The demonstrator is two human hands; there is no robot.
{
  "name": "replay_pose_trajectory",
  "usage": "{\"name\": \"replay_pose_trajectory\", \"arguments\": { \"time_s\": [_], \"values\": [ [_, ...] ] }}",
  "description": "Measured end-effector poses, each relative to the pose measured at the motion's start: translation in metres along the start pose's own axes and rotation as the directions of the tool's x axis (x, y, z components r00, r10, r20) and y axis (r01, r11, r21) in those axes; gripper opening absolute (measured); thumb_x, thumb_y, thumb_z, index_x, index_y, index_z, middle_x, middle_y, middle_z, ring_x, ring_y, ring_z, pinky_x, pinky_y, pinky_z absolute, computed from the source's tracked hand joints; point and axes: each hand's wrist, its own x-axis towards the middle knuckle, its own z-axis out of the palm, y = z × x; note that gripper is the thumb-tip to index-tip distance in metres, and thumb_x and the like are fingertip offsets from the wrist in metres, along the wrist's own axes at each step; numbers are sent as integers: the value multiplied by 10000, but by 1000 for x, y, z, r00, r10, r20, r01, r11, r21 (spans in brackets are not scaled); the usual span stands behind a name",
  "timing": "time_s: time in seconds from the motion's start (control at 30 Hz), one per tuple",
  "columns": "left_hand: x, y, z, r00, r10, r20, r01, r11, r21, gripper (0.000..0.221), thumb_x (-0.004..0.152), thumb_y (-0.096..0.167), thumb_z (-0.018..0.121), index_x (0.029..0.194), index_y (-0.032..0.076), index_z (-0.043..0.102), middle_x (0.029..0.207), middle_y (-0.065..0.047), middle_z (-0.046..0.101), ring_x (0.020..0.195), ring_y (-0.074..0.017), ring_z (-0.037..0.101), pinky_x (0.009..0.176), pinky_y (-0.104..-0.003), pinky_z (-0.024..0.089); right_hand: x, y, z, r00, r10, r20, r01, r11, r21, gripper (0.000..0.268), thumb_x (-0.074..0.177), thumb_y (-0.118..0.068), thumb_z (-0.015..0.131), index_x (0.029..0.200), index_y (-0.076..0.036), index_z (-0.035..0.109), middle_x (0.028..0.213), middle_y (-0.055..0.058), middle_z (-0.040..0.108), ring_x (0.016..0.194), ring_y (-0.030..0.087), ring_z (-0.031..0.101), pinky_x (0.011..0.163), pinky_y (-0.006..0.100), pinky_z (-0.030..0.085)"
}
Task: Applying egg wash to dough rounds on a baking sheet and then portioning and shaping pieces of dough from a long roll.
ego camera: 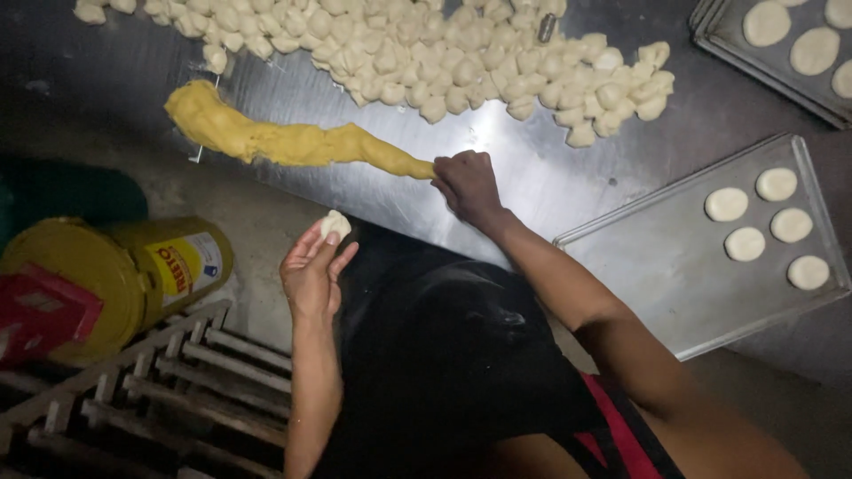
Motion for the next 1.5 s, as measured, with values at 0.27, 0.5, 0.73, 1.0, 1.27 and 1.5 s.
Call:
{"name": "replay_pose_trajectory", "arguments": {
  "time_s": [0.27,0.5,0.73,1.0,1.27,1.5],
  "values": [
    [103,-21,-4,945,-34,325,12,997,70,285,931,-59,708,1208,-85,648,1110,-186,711,951,-241,716,794,-380,641,-14,-6,-10,903,394,170,-292,856,-427,158,905,-182,798,865,-101,668,843,109,675,791,343,645,729,481,516],
    [145,-28,47,899,-118,421,84,992,98,247,923,-24,698,1161,-53,637,1097,-118,723,953,-195,722,749,-372,657,16,-72,-38,526,832,177,-744,350,569,376,865,9,714,1235,-44,672,1070,122,752,924,139,752,834,282,600],
    [105,-2,108,507,-324,799,108,943,313,473,914,23,737,1366,-48,619,1189,-141,733,991,-166,721,769,-262,616,47,-117,-30,681,723,-119,-688,686,237,235,953,-23,738,1185,13,731,987,138,705,805,186,715,715,288,586],
    [77,-19,145,404,-466,787,22,865,501,368,885,-6,760,1238,-79,685,1066,-156,650,835,-254,749,695,-313,673,-1,-111,-65,310,939,146,-716,130,686,227,905,-15,717,1128,-38,752,942,86,749,767,225,682,706,322,564],
    [23,-48,172,486,-265,833,-203,892,403,169,895,-45,676,1058,-71,714,1021,-94,651,873,-224,779,689,-298,694,-2,-139,-145,909,408,-85,-414,908,-66,566,807,-31,819,1339,65,652,1141,198,597,978,315,612,838,374,521],
    [-50,-27,185,323,142,936,-864,448,231,336,830,45,734,1161,-11,733,1045,-182,627,784,-305,680,650,-406,561,-64,-82,-148,887,415,-203,-436,898,-68,245,891,-4,801,1123,-81,785,1013,86,696,884,188,702,745,293,549]
  ]
}}
